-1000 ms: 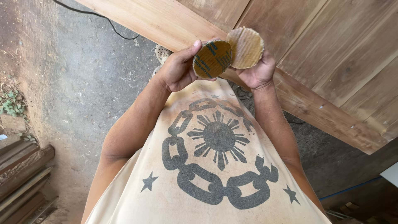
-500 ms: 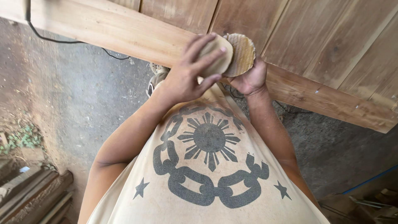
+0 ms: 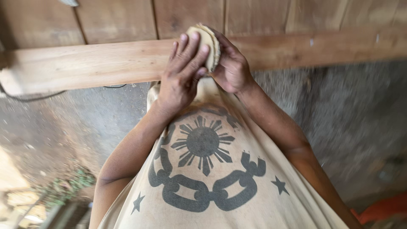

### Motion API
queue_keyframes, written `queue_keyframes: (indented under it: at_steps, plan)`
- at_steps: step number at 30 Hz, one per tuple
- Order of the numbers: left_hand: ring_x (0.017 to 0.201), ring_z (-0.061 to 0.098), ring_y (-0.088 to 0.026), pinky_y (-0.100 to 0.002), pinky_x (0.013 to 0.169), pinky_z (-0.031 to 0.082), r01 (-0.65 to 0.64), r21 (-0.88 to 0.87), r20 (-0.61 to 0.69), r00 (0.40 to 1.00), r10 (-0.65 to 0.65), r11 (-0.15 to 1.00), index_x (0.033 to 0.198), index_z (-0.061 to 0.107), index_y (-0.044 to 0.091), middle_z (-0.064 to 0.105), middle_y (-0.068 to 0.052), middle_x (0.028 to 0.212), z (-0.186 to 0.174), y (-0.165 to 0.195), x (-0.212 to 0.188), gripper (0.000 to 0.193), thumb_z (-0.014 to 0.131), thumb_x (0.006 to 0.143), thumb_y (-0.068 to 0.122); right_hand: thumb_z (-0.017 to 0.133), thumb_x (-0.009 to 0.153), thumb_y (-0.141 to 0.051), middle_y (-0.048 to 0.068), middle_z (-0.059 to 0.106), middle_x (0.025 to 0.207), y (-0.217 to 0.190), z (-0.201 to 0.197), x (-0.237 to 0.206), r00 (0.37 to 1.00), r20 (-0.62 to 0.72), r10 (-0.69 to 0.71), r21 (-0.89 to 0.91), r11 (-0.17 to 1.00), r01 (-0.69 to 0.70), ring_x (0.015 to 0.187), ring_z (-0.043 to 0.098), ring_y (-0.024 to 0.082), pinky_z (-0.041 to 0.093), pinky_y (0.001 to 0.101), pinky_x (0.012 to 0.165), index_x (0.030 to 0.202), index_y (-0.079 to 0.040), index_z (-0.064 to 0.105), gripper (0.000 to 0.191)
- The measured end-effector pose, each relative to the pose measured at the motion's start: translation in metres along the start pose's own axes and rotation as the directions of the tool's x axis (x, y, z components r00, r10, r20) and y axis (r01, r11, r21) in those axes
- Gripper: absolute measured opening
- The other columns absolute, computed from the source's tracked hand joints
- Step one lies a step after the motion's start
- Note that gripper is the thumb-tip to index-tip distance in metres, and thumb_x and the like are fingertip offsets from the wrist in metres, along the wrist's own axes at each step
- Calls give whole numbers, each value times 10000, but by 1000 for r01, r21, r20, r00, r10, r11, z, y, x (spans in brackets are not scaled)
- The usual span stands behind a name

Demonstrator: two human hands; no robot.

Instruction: The person cuts a circular piece of sandpaper with scissors, applies glue to it, and presses it onto a wooden surface. They then use a rotary tool to trim the sandpaper edge.

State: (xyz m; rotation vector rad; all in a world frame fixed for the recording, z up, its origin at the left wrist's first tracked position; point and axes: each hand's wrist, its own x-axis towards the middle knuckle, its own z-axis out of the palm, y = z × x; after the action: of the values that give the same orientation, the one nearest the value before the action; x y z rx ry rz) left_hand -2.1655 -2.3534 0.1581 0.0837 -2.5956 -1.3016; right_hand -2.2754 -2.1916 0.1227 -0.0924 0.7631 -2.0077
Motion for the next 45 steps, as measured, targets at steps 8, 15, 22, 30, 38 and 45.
queue_keyframes:
  at_steps: [8, 15, 22, 30, 38, 45]
  plan:
    - [1388, 580, -269, -390, 1153, 538, 546, -770, 502, 838, -214, 330, 1599, 388, 53, 588, -131, 1510, 17, -28, -27, 580, 472, 1114, 360, 542, 1104, -451, 135, 479, 1590, 62, 26, -51, 768, 165, -619, -949, 112, 294, 1407, 579, 260, 595, 329, 1186, 1611, -178, 371, 601]
    - [1421, 459, -202, -353, 1207, 405, 651, -705, 683, 730, 23, 281, 1667, 368, 54, 509, -113, 1577, 50, 2, -45, 573, 482, 1176, 327, 583, 1106, -402, 165, 429, 1618, 74, 27, -133, 579, 10, -815, -999, 10, 32, 1473, 515, 310, 504, 394, 1233, 1610, -148, 396, 595]
    - [1605, 272, -236, -398, 1357, 284, -130, -690, 510, 611, 606, 712, 1559, 506, 197, 329, -107, 1704, 150, 66, -29, 448, 604, 1132, 286, 624, 1084, -72, 187, 512, 1491, 77, -30, -232, 418, -509, -753, -482, 651, 586, 1329, 600, 245, 538, 385, 1132, 1608, -1, 384, 581]
    - [1593, 310, -262, -445, 1360, 299, -367, -750, 511, 207, 835, 550, 1440, 610, 299, 380, -24, 1656, 344, 206, -46, 490, 751, 980, 208, 586, 1105, -80, 212, 642, 1320, 29, -129, -450, 498, -588, -638, 191, 489, 851, 1106, 710, 255, 619, 372, 903, 1500, 72, 476, 438]
    - [1604, 276, -303, -426, 1345, 325, -31, -769, 614, 243, 751, 638, 1505, 537, 231, 331, -102, 1673, 484, 338, -83, 468, 659, 1053, 205, 620, 1130, -239, 196, 501, 1566, -52, -167, -599, 134, -670, -730, -460, 550, 697, 1379, 574, 251, 537, 349, 1167, 1586, 19, 394, 571]
    - [1479, 523, -336, -418, 1242, 449, 684, -237, 952, 22, 305, 690, 1549, 489, 181, 556, -107, 1595, 594, 396, -47, 442, 460, 1114, 248, 705, 1069, -182, 218, 464, 1574, -128, -229, -636, -7, -193, -981, -940, 186, -285, 1421, 556, 328, 590, 446, 1110, 1539, -24, 401, 581]
